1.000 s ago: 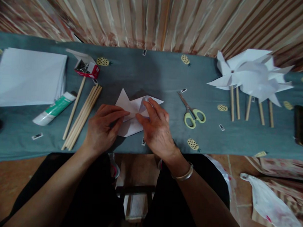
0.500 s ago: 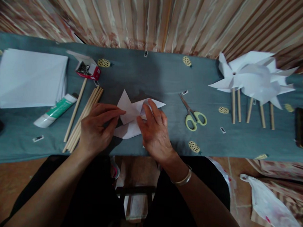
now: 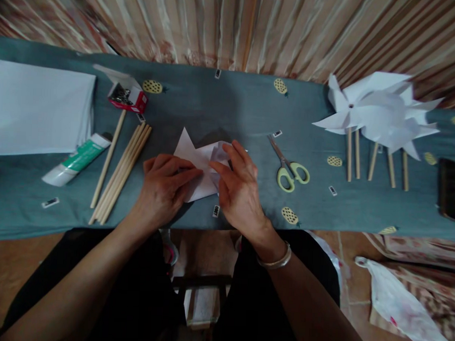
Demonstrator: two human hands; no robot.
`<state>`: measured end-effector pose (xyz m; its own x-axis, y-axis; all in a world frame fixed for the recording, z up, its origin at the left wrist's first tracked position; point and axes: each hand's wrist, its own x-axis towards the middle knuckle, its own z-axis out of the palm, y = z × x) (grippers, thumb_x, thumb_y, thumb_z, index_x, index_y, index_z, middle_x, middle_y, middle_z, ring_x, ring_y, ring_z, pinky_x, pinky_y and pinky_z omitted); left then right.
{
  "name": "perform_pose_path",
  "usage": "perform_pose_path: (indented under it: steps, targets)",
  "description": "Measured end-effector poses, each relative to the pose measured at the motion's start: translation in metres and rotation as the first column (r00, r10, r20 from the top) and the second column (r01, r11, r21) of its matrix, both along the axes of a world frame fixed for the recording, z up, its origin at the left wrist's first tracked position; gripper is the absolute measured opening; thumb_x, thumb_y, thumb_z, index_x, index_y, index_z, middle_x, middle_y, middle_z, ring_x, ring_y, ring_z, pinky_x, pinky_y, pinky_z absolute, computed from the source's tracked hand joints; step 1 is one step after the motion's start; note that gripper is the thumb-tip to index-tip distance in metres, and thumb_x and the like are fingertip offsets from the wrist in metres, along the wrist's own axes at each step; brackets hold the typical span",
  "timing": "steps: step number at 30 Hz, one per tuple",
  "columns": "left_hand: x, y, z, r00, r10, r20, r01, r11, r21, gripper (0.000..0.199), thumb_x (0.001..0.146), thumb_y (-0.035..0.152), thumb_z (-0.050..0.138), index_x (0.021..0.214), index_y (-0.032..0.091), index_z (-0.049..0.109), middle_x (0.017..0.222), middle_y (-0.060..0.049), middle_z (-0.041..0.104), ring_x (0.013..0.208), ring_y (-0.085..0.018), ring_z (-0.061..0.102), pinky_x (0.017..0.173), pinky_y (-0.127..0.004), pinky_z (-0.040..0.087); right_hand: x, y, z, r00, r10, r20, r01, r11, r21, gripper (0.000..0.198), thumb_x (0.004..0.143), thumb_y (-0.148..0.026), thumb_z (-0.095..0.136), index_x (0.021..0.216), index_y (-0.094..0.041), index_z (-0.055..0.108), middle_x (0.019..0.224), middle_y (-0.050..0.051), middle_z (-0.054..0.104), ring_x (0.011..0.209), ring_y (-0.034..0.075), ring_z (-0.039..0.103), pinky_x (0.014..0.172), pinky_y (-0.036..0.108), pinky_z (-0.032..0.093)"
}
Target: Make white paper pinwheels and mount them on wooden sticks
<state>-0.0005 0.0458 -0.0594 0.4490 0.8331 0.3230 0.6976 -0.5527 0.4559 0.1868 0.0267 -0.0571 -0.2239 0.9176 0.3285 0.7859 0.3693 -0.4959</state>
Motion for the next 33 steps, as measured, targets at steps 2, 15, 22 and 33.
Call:
perform_pose_path:
  steps: [2, 15, 22, 33]
  targets:
    - [0.001, 0.001, 0.001, 1.000, 0.004, -0.005, -0.003, 1.000, 0.017, 0.022, 0.091, 0.021, 0.051, 0.096, 0.024, 0.072, 0.095, -0.005, 0.070, 0.093, -0.025, 0.055, 0.082, -0.043, 0.037, 0.000, 0.001, 0.001, 1.000, -0.002, 0.012, 0.002, 1.000, 0.015, 0.039, 0.089, -0.009, 0.040, 0.114, -0.027, 0.063, 0.139, 0.003, 0.051, 0.140, 0.025, 0.035, 0.111, 0.050, 0.038]
    - [-0.001, 0.003, 0.006, 0.997, 0.043, 0.059, -0.045, 0.999, 0.020, 0.028, 0.088, 0.014, 0.047, 0.097, 0.026, 0.071, 0.094, -0.004, 0.069, 0.095, -0.025, 0.056, 0.085, -0.044, 0.038, -0.006, -0.003, -0.001, 0.987, 0.043, 0.156, -0.051, 0.998, 0.049, 0.030, 0.094, -0.016, 0.040, 0.105, -0.026, 0.066, 0.142, 0.005, 0.047, 0.141, 0.026, 0.032, 0.109, 0.049, 0.037]
    - [-0.018, 0.009, 0.011, 0.973, 0.172, 0.156, -0.181, 0.983, 0.043, 0.032, 0.085, 0.008, 0.045, 0.095, 0.022, 0.072, 0.094, -0.005, 0.069, 0.094, -0.024, 0.056, 0.085, -0.043, 0.042, -0.006, -0.002, -0.008, 0.981, 0.053, 0.185, -0.065, 0.996, 0.059, 0.031, 0.093, -0.014, 0.039, 0.105, -0.024, 0.065, 0.147, 0.005, 0.042, 0.144, 0.027, 0.026, 0.109, 0.050, 0.035]
    - [-0.023, -0.002, 0.015, 0.911, 0.246, 0.330, -0.211, 0.968, -0.138, 0.033, 0.083, 0.005, 0.046, 0.094, 0.020, 0.073, 0.096, -0.005, 0.068, 0.096, -0.019, 0.058, 0.088, -0.035, 0.047, -0.008, -0.002, -0.016, 0.991, 0.069, 0.111, -0.080, 0.992, 0.097, 0.039, 0.091, -0.014, 0.040, 0.115, -0.035, 0.062, 0.146, -0.001, 0.043, 0.143, 0.033, 0.028, 0.106, 0.055, 0.037]
